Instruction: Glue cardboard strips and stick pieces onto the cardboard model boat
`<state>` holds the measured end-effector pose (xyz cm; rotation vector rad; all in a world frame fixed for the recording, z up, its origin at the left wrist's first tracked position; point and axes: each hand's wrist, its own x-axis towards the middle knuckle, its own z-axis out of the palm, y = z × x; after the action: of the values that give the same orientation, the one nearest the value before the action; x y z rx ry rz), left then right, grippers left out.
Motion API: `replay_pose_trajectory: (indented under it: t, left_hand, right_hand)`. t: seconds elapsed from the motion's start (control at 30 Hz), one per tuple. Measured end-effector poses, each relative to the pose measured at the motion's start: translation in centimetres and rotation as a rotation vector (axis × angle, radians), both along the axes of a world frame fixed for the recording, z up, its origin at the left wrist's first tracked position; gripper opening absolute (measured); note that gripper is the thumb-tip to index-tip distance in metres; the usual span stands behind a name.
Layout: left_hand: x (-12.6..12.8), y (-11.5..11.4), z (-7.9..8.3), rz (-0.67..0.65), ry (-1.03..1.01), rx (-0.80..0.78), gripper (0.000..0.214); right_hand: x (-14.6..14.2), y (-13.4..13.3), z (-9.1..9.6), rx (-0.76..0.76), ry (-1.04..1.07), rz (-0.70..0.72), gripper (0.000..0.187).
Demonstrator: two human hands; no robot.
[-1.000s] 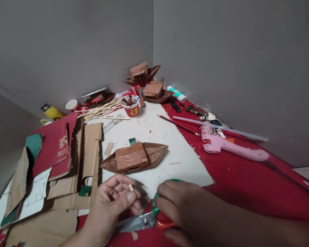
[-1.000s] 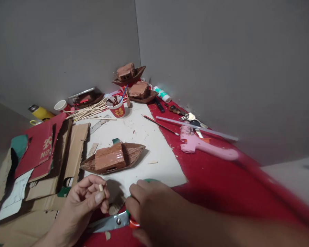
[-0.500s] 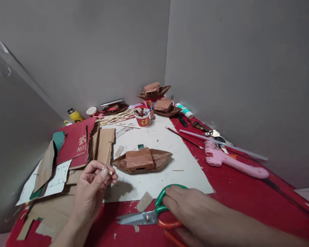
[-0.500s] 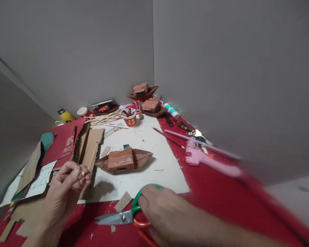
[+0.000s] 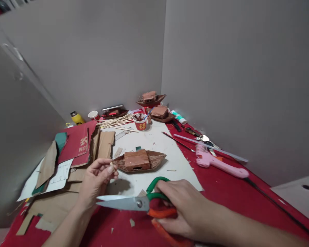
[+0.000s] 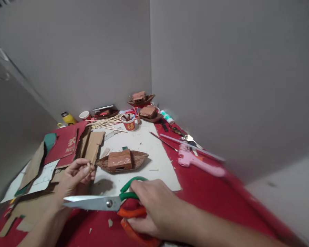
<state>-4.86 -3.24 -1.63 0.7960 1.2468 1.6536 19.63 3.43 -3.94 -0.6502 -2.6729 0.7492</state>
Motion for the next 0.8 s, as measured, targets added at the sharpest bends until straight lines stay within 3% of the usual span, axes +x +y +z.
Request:
replay_pose_trajectory:
  t: [0.13,0.23,0.53,0.67,0.8]
  left_hand:
    - [0.3,-0.3,0.0,0.014,0.023,0.012,0.026]
    - [0.6,-0.7,0.1,0.001,0.029,0.024,0.024]
    - [1.0,-1.5,0.2,-0.048,0.052,0.016,0.024]
    - [1.3,-2.1,-0.3,-0.078,0.104,0.010,0.022]
    - [1.5,-2.4,-1.0,-0.107,0.169,0.004,0.024]
  right_hand:
    - [0.6,0.0,-0.3,-0.036,0.217,-0.020,0.018]
    - [0.7,0.3,-0.3,-0.029,0.267,-0.077,0.017]
    - [-0.6,0.5,0.1,-0.020,0.068,-0.125,0.026]
    - [-0.6,0.5,-0.2,0.006,0.060,-0.110,0.025]
    - [-0.6,0.5,-0.4,-0.009,0.041,-0.077,0.037]
